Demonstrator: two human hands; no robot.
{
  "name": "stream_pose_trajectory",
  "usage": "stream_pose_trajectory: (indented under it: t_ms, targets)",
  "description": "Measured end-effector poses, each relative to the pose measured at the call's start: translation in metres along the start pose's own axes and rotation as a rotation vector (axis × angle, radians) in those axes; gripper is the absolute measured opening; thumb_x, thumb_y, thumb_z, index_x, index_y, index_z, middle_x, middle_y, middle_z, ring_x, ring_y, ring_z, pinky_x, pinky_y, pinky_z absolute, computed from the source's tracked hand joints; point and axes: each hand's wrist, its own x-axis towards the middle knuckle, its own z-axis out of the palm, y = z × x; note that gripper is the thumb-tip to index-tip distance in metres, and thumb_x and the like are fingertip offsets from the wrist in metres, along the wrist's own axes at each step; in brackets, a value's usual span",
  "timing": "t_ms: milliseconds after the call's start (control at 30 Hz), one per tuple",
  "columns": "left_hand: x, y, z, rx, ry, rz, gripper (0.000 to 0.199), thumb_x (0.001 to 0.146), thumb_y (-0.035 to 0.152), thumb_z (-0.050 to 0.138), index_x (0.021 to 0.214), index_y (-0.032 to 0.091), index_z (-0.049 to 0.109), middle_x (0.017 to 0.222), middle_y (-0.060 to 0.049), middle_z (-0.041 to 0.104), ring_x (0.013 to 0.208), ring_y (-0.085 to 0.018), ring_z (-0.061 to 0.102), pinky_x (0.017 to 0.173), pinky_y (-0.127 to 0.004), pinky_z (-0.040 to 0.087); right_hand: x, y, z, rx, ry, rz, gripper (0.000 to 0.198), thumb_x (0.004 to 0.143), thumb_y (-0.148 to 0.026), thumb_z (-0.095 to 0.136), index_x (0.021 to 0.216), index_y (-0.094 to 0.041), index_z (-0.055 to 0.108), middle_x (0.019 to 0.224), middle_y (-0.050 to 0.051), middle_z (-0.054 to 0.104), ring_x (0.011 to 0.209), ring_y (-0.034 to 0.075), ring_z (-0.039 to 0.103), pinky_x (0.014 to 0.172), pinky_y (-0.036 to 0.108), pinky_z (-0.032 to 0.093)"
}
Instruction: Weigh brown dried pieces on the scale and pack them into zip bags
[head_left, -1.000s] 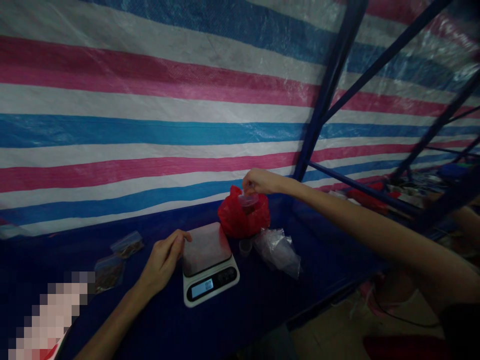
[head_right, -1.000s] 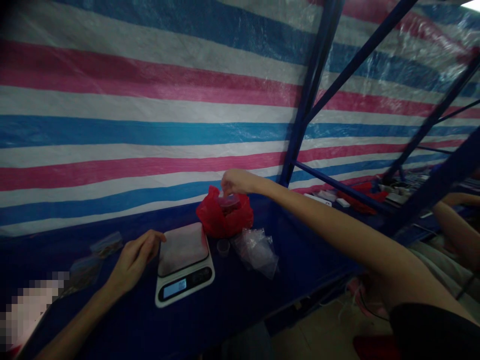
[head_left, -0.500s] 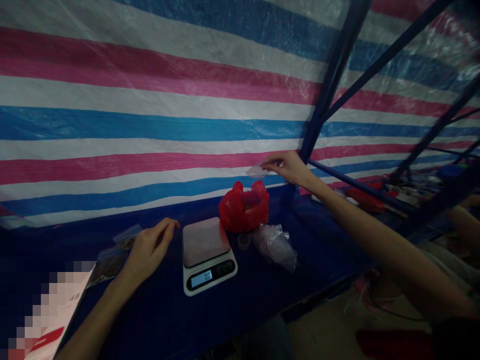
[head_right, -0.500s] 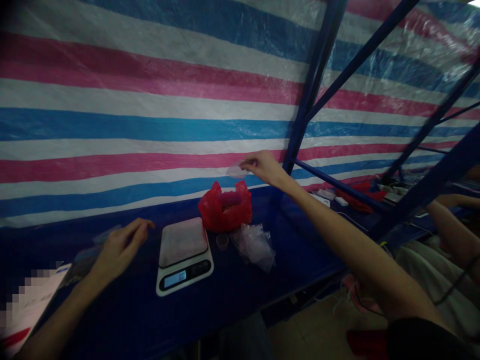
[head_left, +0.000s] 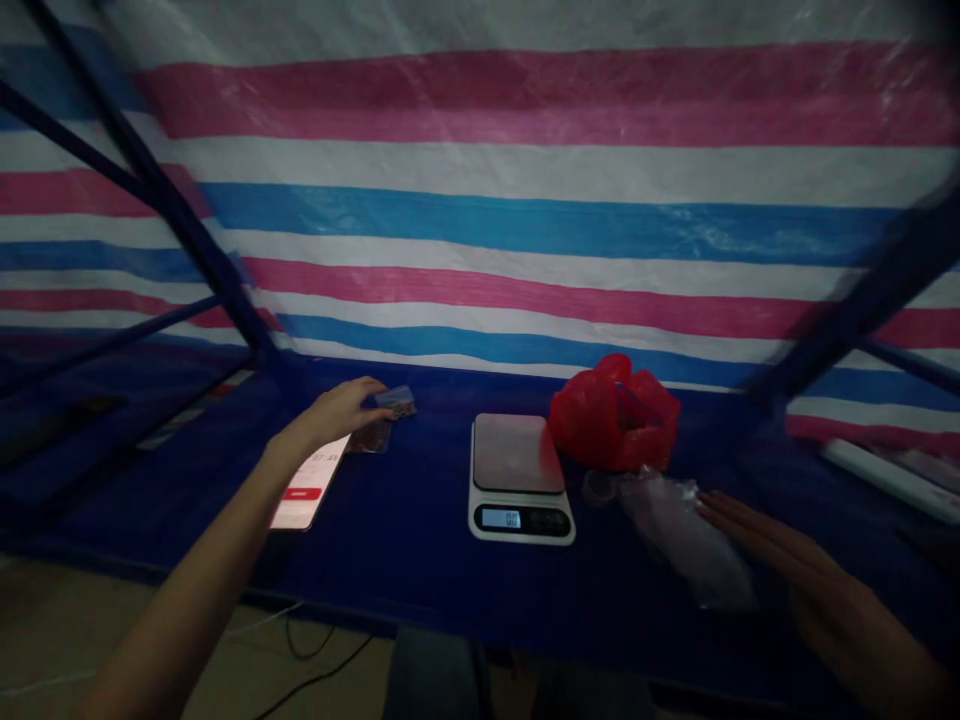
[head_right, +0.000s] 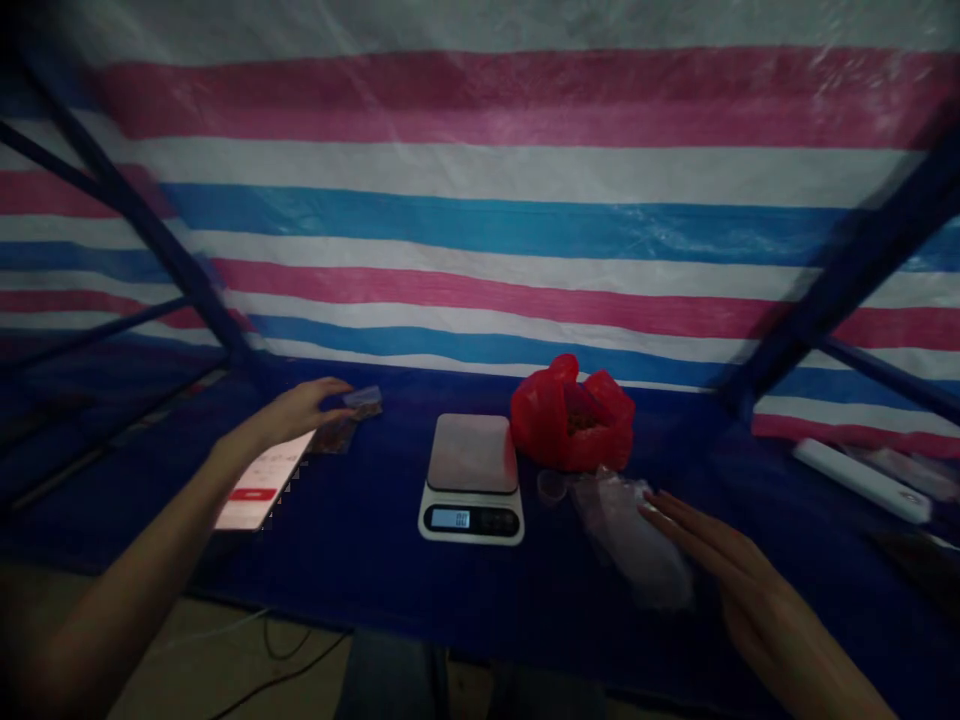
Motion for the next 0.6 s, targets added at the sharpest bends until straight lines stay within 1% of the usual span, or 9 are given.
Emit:
stream_pose_trajectory:
  t_ms: [67, 133, 200, 300, 367, 433, 467, 533, 600]
  targets:
    - [0.011, 0.004, 0.009, -0.033, -0.015, 0.04, 0.045, 0.084, 0.043, 0.067, 0.123, 0.022, 0.07, 0.128, -0.011, 0.071, 0.113, -0.029, 0.068, 0.093, -0.035, 0.05, 0.004, -0.004, -0.012, 0.044, 0.089, 0.002, 0.061, 0.09, -0.017, 0.044, 0.142, -0.046, 0.059, 0.138, 0.008, 0.067, 0.122, 0.032, 0.066, 0.098, 0.052, 0.054]
    - [0.02, 0.007, 0.015, -0.049, 0.023, 0.052, 0.027, 0.082, 0.034, 0.068, 0.107, 0.025, 0.076, 0.114, -0.008, 0.077, 0.103, -0.028, 0.071, 0.087, -0.034, 0.051, 0.006, -0.017, -0.022, 0.04, 0.21, -0.005, 0.053, 0.091, -0.018, 0.049, 0.133, -0.046, 0.066, 0.123, 0.01, 0.073, 0.108, 0.032, 0.072, 0.09, 0.052, 0.056]
    - [0.029, 0.012, 0.013, -0.053, 0.085, 0.047, 0.017, 0.085, 0.03, 0.065, 0.095, 0.024, 0.078, 0.102, -0.008, 0.078, 0.096, -0.028, 0.072, 0.083, -0.034, 0.05, 0.01, -0.04, -0.028, 0.034, 0.317, -0.057, 0.044, 0.091, -0.019, 0.053, 0.123, -0.043, 0.072, 0.109, 0.009, 0.076, 0.094, 0.029, 0.074, 0.083, 0.047, 0.057]
    - [0.04, 0.036, 0.003, -0.226, 0.235, 0.054, 0.022, 0.091, 0.032, 0.058, 0.092, 0.02, 0.076, 0.09, -0.009, 0.078, 0.085, -0.023, 0.071, 0.076, -0.031, 0.05, 0.034, -0.094, -0.027, 0.127, 0.407, -0.147, 0.031, 0.093, -0.019, 0.056, 0.11, -0.035, 0.076, 0.101, 0.008, 0.075, 0.087, 0.025, 0.074, 0.077, 0.037, 0.059]
    - [0.046, 0.066, 0.001, -0.642, 0.371, 0.063, 0.025, 0.091, 0.038, 0.061, 0.088, 0.016, 0.074, 0.073, -0.007, 0.073, 0.064, -0.017, 0.066, 0.061, -0.027, 0.048, 0.067, -0.131, -0.018, 0.282, 0.351, -0.043, 0.029, 0.096, -0.019, 0.056, 0.112, -0.033, 0.075, 0.103, 0.007, 0.074, 0.087, 0.021, 0.073, 0.078, 0.032, 0.059]
    - [0.049, 0.104, 0.008, -1.048, 0.367, 0.12, 0.032, 0.088, 0.045, 0.066, 0.088, 0.014, 0.072, 0.063, -0.003, 0.067, 0.049, -0.013, 0.056, 0.046, -0.023, 0.041, 0.111, -0.16, 0.0, 0.562, 0.21, 0.07, 0.032, 0.1, -0.025, 0.054, 0.128, -0.031, 0.068, 0.109, 0.007, 0.073, 0.092, 0.019, 0.072, 0.084, 0.033, 0.059]
    - [0.049, 0.122, 0.014, -1.197, 0.303, 0.15, 0.035, 0.086, 0.048, 0.07, 0.089, 0.013, 0.072, 0.059, -0.002, 0.064, 0.045, -0.011, 0.052, 0.042, -0.021, 0.037, 0.134, -0.169, 0.011, 0.725, 0.115, 0.12, 0.039, 0.1, -0.031, 0.056, 0.138, -0.03, 0.06, 0.117, 0.008, 0.071, 0.094, 0.019, 0.071, 0.085, 0.034, 0.059]
    - [0.046, 0.153, 0.03, -1.392, 0.147, 0.178, 0.04, 0.08, 0.05, 0.077, 0.091, 0.012, 0.072, 0.058, -0.001, 0.062, 0.041, -0.009, 0.048, 0.036, -0.02, 0.036, 0.175, -0.176, 0.038, 1.015, -0.02, 0.192, 0.052, 0.092, -0.04, 0.067, 0.141, -0.026, 0.055, 0.124, 0.011, 0.069, 0.091, 0.019, 0.072, 0.076, 0.032, 0.059]
    - [0.041, 0.17, 0.044, -1.52, 0.036, 0.184, 0.041, 0.076, 0.049, 0.082, 0.091, 0.011, 0.072, 0.06, -0.001, 0.062, 0.044, -0.01, 0.052, 0.036, -0.02, 0.04, 0.204, -0.172, 0.063, 1.226, -0.021, 0.29, 0.048, 0.089, -0.05, 0.069, 0.125, -0.021, 0.061, 0.111, 0.01, 0.071, 0.079, 0.017, 0.071, 0.063, 0.028, 0.056]
